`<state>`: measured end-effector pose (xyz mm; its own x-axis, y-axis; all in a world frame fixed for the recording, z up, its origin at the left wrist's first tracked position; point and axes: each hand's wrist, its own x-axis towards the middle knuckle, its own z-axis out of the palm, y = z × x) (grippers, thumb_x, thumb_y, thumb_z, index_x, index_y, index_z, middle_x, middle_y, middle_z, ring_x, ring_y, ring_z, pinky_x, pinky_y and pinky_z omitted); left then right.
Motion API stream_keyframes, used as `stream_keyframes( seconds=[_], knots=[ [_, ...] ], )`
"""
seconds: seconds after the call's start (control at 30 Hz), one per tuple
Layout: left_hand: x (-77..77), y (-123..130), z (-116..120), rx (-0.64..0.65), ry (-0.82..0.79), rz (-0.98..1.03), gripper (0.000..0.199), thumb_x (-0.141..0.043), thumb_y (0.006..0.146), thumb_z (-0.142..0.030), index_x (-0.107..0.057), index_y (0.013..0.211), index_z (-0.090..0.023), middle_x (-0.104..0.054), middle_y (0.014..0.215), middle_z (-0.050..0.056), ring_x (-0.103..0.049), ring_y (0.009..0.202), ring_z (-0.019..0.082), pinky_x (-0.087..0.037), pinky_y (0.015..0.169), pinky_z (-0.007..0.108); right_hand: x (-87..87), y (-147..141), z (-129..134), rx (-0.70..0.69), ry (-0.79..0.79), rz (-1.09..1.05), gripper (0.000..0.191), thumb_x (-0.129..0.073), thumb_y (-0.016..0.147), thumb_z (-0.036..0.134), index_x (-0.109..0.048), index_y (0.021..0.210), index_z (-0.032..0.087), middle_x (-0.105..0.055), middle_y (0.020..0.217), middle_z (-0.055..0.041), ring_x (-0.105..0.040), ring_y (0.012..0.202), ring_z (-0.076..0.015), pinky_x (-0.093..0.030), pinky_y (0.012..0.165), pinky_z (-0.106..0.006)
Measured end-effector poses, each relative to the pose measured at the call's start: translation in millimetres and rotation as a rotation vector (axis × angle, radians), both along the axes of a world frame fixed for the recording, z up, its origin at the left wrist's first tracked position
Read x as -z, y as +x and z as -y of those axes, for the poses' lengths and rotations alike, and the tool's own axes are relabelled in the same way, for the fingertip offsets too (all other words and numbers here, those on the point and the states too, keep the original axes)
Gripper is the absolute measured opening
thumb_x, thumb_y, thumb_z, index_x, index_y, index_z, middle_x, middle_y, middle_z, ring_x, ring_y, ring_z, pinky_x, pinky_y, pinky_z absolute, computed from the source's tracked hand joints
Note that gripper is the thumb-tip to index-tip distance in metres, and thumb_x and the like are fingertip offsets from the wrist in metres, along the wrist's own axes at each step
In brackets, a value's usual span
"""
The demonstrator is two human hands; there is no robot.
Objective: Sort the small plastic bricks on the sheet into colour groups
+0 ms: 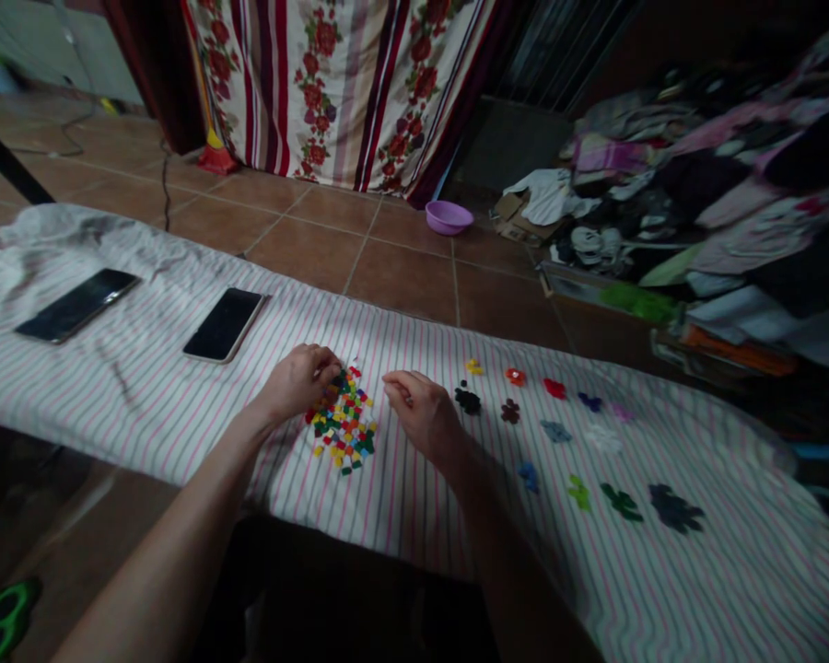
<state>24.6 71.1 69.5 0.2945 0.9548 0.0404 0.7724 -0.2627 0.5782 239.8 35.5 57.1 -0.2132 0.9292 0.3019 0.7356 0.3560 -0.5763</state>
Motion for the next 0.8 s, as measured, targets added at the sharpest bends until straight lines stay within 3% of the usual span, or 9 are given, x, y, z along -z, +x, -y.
stream_keyframes(
  seconds=[0.23, 0.53, 0.7, 0.8],
  knots=[
    [-1.6, 16.3, 7.2, 0.139, -0.174, 0.130, 0.030, -0.042, 0.086, -0.038, -0.063, 0.085, -0.016, -0.066, 0.083, 0.005, -0.059, 0.073, 0.014, -0.044, 0.068, 0.026, 0.5, -14.4, 1.1, -0.043, -0.052, -0.044, 0.026, -0.053, 0.085, 0.015, -0.064, 0.108, 0.019, -0.066, 0.087, -0.0050, -0.062, 0.080, -0.0162, -0.049, 0.074, -0.028],
    [1.4, 29.1, 8.1, 0.248, -0.203, 0.088, 0.039, -0.034, 0.088, -0.045, -0.060, 0.079, -0.017, -0.061, 0.069, 0.002, -0.055, 0.065, 0.014, -0.040, 0.061, 0.026, -6.4, -21.6, 3.5, -0.071, -0.097, 0.072, 0.016, -0.055, 0.088, 0.013, -0.067, 0.097, 0.017, -0.066, 0.090, -0.0051, -0.061, 0.084, -0.0156, -0.047, 0.077, -0.027],
    [6.4, 30.7, 7.9, 0.266, -0.122, -0.020, 0.040, -0.033, 0.090, -0.041, -0.063, 0.079, -0.017, -0.065, 0.075, 0.005, -0.058, 0.070, 0.015, -0.042, 0.067, 0.028, -3.5, -19.8, 3.9, -0.092, -0.107, 0.087, 0.017, -0.050, 0.090, 0.011, -0.065, 0.096, 0.017, -0.066, 0.092, -0.0055, -0.061, 0.087, -0.0150, -0.046, 0.079, -0.026],
    [9.8, 29.6, 7.8, 0.266, 0.023, -0.042, 0.038, -0.034, 0.092, -0.039, -0.064, 0.080, -0.018, -0.066, 0.077, 0.005, -0.059, 0.075, 0.017, -0.044, 0.071, 0.029, 1.2, -18.5, 3.5, -0.087, -0.133, 0.105, 0.016, -0.050, 0.089, 0.010, -0.065, 0.092, 0.017, -0.066, 0.090, -0.0053, -0.061, 0.086, -0.0150, -0.046, 0.079, -0.026]
  ],
)
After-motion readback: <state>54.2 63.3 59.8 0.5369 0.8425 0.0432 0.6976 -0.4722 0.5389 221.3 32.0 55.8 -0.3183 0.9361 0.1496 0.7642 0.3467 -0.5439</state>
